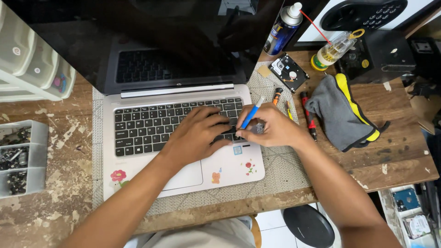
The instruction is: Repairing a laptop by disassembling internal components and cleaning the keyboard area using tools
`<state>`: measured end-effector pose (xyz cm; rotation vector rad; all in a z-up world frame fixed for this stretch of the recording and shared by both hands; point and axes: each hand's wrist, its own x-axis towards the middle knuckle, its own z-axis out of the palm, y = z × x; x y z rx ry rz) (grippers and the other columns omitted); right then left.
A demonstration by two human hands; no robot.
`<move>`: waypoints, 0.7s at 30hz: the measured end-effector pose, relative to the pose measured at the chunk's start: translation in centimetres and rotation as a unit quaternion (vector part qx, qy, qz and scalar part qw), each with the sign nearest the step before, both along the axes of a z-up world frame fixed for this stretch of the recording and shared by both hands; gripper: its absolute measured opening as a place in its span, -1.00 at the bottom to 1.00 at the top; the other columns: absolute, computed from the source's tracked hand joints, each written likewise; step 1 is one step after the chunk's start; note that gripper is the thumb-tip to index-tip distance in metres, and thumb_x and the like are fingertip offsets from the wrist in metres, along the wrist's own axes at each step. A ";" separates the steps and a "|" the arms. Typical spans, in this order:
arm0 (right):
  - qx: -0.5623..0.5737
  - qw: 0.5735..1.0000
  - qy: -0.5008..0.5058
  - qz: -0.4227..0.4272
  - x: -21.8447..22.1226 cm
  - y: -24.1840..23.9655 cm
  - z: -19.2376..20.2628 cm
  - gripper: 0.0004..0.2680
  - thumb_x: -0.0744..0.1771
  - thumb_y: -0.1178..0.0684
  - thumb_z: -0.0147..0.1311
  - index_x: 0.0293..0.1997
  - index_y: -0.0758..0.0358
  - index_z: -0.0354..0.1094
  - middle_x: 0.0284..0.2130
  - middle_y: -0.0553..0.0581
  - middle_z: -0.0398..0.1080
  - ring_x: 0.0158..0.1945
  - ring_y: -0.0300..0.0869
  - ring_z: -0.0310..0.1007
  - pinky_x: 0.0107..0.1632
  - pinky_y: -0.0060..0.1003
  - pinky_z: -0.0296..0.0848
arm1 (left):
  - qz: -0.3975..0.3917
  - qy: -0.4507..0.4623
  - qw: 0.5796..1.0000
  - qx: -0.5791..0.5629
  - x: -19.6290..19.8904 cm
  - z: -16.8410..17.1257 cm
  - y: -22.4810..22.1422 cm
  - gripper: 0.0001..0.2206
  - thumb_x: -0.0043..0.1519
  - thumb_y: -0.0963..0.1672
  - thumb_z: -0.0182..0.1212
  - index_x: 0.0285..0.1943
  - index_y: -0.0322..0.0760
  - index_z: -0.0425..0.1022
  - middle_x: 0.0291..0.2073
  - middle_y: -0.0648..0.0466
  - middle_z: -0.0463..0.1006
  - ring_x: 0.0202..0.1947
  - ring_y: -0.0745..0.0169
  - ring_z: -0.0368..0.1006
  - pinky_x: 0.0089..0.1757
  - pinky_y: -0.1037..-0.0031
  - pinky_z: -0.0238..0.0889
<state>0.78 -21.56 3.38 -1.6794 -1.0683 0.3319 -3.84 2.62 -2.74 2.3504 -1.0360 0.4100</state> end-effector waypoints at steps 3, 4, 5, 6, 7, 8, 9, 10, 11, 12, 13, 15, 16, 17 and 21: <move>-0.011 1.000 -0.011 -0.001 0.0 0.3 0.3 -0.90 0.25 0.30 0.24 -0.22 0.36 0.46 -0.46 0.27 0.51 -0.45 -0.03 0.54 -0.33 -0.21 0.64 | 0.008 0.010 1.000 0.007 -0.2 0.3 -0.2 -0.73 0.22 0.03 0.33 -0.07 -0.16 0.65 -0.09 0.08 0.62 0.18 -0.06 0.43 0.15 0.04 0.24; -0.014 1.000 -0.017 0.000 0.0 0.4 0.3 -0.90 0.25 0.30 0.24 -0.23 0.36 0.47 -0.47 0.26 0.51 -0.45 -0.03 0.54 -0.34 -0.21 0.63 | 0.011 0.006 1.000 0.015 -0.3 0.5 -0.3 -0.75 0.21 0.02 0.34 -0.08 -0.14 0.66 -0.11 0.09 0.62 0.17 -0.06 0.43 0.14 0.05 0.24; -0.014 1.000 -0.016 -0.001 -0.1 0.5 0.4 -0.90 0.25 0.30 0.24 -0.23 0.36 0.47 -0.47 0.26 0.51 -0.45 -0.03 0.54 -0.34 -0.21 0.63 | 0.011 0.007 1.000 0.015 -0.3 0.4 -0.4 -0.75 0.21 0.02 0.34 -0.08 -0.14 0.66 -0.11 0.09 0.62 0.17 -0.06 0.43 0.14 0.05 0.24; -0.018 1.000 -0.017 -0.003 -0.3 0.6 0.6 -0.91 0.26 0.29 0.25 -0.24 0.36 0.47 -0.47 0.27 0.51 -0.46 -0.03 0.54 -0.34 -0.20 0.64 | 0.011 -0.002 1.000 0.019 -0.4 0.3 -0.5 -0.77 0.21 0.00 0.34 -0.10 -0.14 0.66 -0.14 0.10 0.62 0.17 -0.05 0.43 0.13 0.05 0.25; -0.021 1.000 -0.018 -0.005 -0.4 0.7 0.8 -0.92 0.26 0.29 0.25 -0.25 0.36 0.47 -0.47 0.28 0.51 -0.46 -0.02 0.54 -0.34 -0.20 0.64 | 0.010 -0.011 1.000 0.022 -0.4 0.2 -0.6 -0.78 0.20 -0.01 0.35 -0.11 -0.13 0.67 -0.16 0.10 0.62 0.17 -0.04 0.43 0.13 0.06 0.26; -0.021 1.000 -0.018 -0.005 -0.3 0.7 0.7 -0.92 0.26 0.29 0.25 -0.25 0.36 0.47 -0.47 0.28 0.51 -0.46 -0.02 0.54 -0.34 -0.20 0.64 | 0.010 -0.011 1.000 0.022 -0.5 0.3 -0.6 -0.78 0.20 -0.01 0.35 -0.11 -0.13 0.67 -0.16 0.10 0.62 0.17 -0.04 0.43 0.13 0.06 0.26; -0.020 1.000 -0.021 -0.004 -0.3 0.7 0.6 -0.92 0.26 0.29 0.25 -0.25 0.36 0.47 -0.47 0.27 0.51 -0.46 -0.03 0.55 -0.34 -0.20 0.64 | 0.008 -0.023 0.999 0.022 -0.6 0.4 -0.7 -0.81 0.22 -0.01 0.32 -0.15 -0.14 0.66 -0.19 0.10 0.62 0.15 -0.03 0.45 0.11 0.09 0.28; -0.020 1.000 -0.024 -0.003 -0.3 0.7 0.6 -0.92 0.26 0.29 0.25 -0.25 0.36 0.47 -0.47 0.27 0.51 -0.46 -0.03 0.55 -0.34 -0.20 0.65 | 0.005 -0.035 0.999 0.022 -0.7 0.5 -0.8 -0.82 0.24 -0.02 0.30 -0.19 -0.14 0.66 -0.22 0.10 0.61 0.13 -0.02 0.46 0.10 0.11 0.30; -0.020 1.000 -0.025 -0.003 -0.3 0.6 0.6 -0.92 0.26 0.29 0.25 -0.25 0.36 0.47 -0.47 0.27 0.51 -0.46 -0.03 0.55 -0.34 -0.20 0.65 | 0.005 -0.035 0.999 0.022 -0.7 0.2 -1.0 -0.82 0.24 -0.02 0.30 -0.19 -0.14 0.66 -0.22 0.10 0.61 0.13 -0.02 0.46 0.10 0.11 0.30; -0.018 0.999 -0.026 -0.001 -0.2 0.6 0.6 -0.91 0.25 0.29 0.25 -0.24 0.37 0.46 -0.47 0.28 0.51 -0.45 -0.01 0.56 -0.33 -0.19 0.65 | 0.006 -0.071 0.997 0.035 -0.6 -0.2 -1.1 -0.84 0.25 -0.03 0.27 -0.23 -0.13 0.65 -0.26 0.11 0.61 0.08 -0.01 0.48 0.07 0.13 0.33; -0.017 0.999 -0.028 0.002 -0.2 0.5 0.5 -0.90 0.25 0.30 0.26 -0.24 0.38 0.46 -0.47 0.29 0.51 -0.44 0.01 0.57 -0.33 -0.18 0.66 | 0.008 -0.106 0.993 0.048 -0.6 -0.5 -1.2 -0.85 0.25 -0.04 0.25 -0.27 -0.12 0.65 -0.29 0.11 0.60 0.03 0.01 0.51 0.05 0.15 0.37; -0.016 0.999 -0.031 -0.001 -0.2 0.6 0.7 -0.91 0.25 0.30 0.25 -0.24 0.37 0.46 -0.47 0.28 0.51 -0.45 0.00 0.56 -0.34 -0.20 0.65 | 0.007 -0.112 0.991 0.067 -0.8 -1.7 -1.3 -0.88 0.23 -0.08 0.24 -0.27 -0.14 0.64 -0.32 0.08 0.60 -0.01 -0.02 0.52 0.01 0.14 0.41; -0.015 0.999 -0.035 -0.004 -0.3 0.6 0.7 -0.91 0.25 0.29 0.25 -0.25 0.36 0.46 -0.47 0.28 0.51 -0.47 -0.01 0.55 -0.35 -0.22 0.65 | 0.006 -0.118 0.989 0.086 -0.8 -2.3 -1.4 -0.90 0.21 -0.12 0.23 -0.28 -0.16 0.64 -0.36 0.05 0.60 -0.04 -0.05 0.54 -0.03 0.13 0.45; -0.015 0.999 -0.035 -0.005 -0.1 0.3 0.4 -0.91 0.25 0.29 0.25 -0.25 0.36 0.46 -0.47 0.28 0.51 -0.47 -0.01 0.55 -0.35 -0.22 0.65 | 0.005 -0.118 0.989 0.086 -1.0 -2.5 -1.4 -0.90 0.21 -0.12 0.23 -0.28 -0.16 0.64 -0.36 0.05 0.60 -0.04 -0.05 0.54 -0.03 0.13 0.45; -0.010 0.998 -0.054 -0.039 0.5 -0.7 0.1 -0.91 0.26 0.28 0.26 -0.24 0.36 0.47 -0.48 0.26 0.51 -0.49 -0.04 0.53 -0.39 -0.24 0.63 | -0.004 -0.134 0.983 0.123 -1.4 -2.4 -1.4 -0.91 0.20 -0.20 0.18 -0.26 -0.20 0.61 -0.36 0.04 0.59 -0.10 -0.01 0.54 -0.16 0.26 0.51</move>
